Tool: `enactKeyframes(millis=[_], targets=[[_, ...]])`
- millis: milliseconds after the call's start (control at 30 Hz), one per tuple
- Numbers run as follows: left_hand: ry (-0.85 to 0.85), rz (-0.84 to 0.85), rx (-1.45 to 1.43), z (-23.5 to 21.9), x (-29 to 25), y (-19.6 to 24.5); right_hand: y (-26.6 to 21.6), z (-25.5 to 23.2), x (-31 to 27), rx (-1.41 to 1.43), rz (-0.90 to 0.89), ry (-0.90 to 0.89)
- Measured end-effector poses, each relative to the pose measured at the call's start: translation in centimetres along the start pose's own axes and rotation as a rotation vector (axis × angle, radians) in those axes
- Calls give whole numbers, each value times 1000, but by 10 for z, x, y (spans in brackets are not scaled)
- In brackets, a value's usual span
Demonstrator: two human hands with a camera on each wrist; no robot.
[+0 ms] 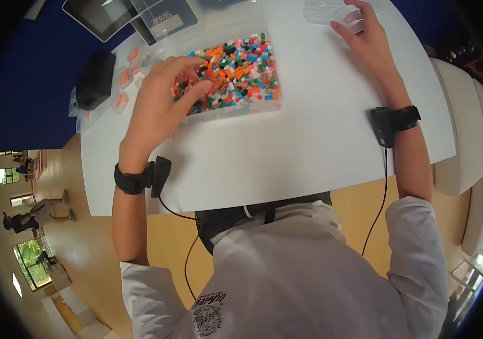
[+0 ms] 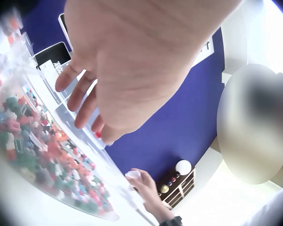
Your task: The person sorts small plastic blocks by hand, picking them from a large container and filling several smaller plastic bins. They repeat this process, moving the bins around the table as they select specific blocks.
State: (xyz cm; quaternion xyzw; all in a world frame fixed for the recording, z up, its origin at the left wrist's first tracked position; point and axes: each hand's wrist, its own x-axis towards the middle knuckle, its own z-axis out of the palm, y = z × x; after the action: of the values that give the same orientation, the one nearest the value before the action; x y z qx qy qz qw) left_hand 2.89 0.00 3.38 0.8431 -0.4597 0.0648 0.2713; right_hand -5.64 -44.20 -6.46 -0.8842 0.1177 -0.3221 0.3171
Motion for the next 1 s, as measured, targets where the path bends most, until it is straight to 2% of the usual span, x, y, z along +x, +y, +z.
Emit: enactKeyframes(millis=[67,200,333,400,433,500,567,633,700,833,900,1000], targets=[[-55,-87,102,6,11,-1,-7,0,-2,18,9,-23],[-20,-64,-68,7,10,-3,-18,-2,-4,2,1,-47],[12,-45,-53,-5,4,-10,-25,-3,-2,43,-20,-43],[95,-150,-129,-8,1,-24,-22,-3,-4,99,-25,-64],[93,-138,-126,-10,-1,-32,-23,-2,-5,99,-23,-51],[240,-178,-222,-13,-3,-50,-26,-6,-4,70,38,-74],[270,-197,-255,-15,-11,-69,-24,-10,-2,66,63,-36],[421,-202,-354,-13,-21,-93,-20,-15,1,43,89,-1],[527,-282,-407,-15,-33,-102,-14,-24,5,47,136,86],[547,-335,-365,-23,-49,-117,20,-41,16,-71,120,156],[537,-346,-241,-32,-52,-117,30,-50,26,-78,117,113],[545,-364,-214,-36,-53,-122,57,-60,37,-196,161,-125]])
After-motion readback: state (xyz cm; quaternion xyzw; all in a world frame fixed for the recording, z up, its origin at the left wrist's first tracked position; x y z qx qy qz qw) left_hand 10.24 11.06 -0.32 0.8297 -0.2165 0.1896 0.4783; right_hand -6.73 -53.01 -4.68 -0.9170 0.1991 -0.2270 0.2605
